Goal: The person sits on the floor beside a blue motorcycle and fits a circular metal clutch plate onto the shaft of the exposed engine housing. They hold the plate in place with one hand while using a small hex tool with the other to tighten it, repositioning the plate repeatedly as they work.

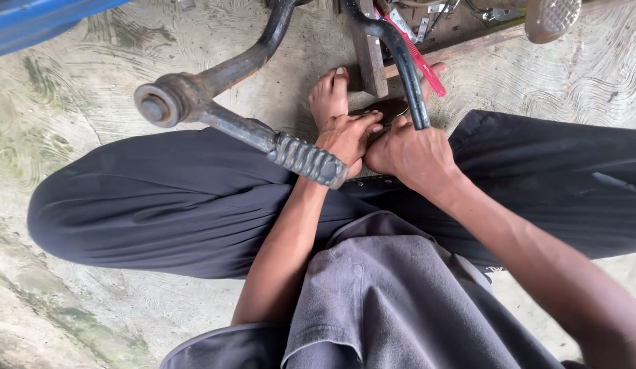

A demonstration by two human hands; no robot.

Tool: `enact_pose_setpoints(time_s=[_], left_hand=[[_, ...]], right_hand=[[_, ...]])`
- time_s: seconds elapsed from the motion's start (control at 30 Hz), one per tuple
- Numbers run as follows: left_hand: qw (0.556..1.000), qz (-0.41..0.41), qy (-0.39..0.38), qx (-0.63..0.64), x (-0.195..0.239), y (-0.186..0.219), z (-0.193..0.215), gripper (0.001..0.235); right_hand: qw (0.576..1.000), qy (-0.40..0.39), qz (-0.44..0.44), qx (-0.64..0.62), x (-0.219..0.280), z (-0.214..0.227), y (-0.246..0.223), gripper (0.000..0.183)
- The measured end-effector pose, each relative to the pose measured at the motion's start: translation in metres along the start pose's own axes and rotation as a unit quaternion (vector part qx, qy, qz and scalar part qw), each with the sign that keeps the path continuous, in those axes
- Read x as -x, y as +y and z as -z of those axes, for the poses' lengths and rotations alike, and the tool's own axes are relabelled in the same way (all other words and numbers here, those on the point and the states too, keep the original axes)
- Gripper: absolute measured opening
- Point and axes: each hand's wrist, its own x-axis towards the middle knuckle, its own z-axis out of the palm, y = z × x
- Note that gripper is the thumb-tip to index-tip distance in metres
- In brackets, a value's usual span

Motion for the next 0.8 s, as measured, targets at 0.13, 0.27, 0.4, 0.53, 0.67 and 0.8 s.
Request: enact_pose_setpoints(time_s=[0.13, 0.27, 0.4, 0.53, 0.67, 0.8], left_hand=[[0.999, 0.039, -0.021, -0.022, 0.000, 0.006, -0.006, 0.031], [0.997, 0.051, -0.033, -0.040, 0.000, 0.016, -0.002, 0.027], [0.976, 0.144, -0.160, -0.027, 0.000, 0.015, -0.004, 0.031], [0.936, 0.226, -0.269, -0.019, -0.011, 0.031, 0.016, 0.036], [0.989, 0.114, -0.087, -0.037, 0.002, 0.026, -0.012, 0.025], [0.992, 0.096, -0.072, -0.047, 0.005, 0.029, -0.015, 0.023]], right_hand=[[0.994, 0.014, 0.083, 0.065, -0.002, -0.048, 0.030, 0.020], [0.985, 0.029, 0.122, 0.118, -0.013, -0.038, 0.038, 0.012], [0.974, -0.005, 0.162, 0.159, -0.017, -0.037, 0.039, 0.010], [0.976, 0.008, 0.150, 0.157, -0.019, -0.051, 0.039, 0.008], [0.986, 0.075, 0.130, 0.079, -0.009, -0.069, 0.049, 0.010], [0.980, 0.139, 0.113, 0.092, -0.003, -0.063, 0.048, 0.013]])
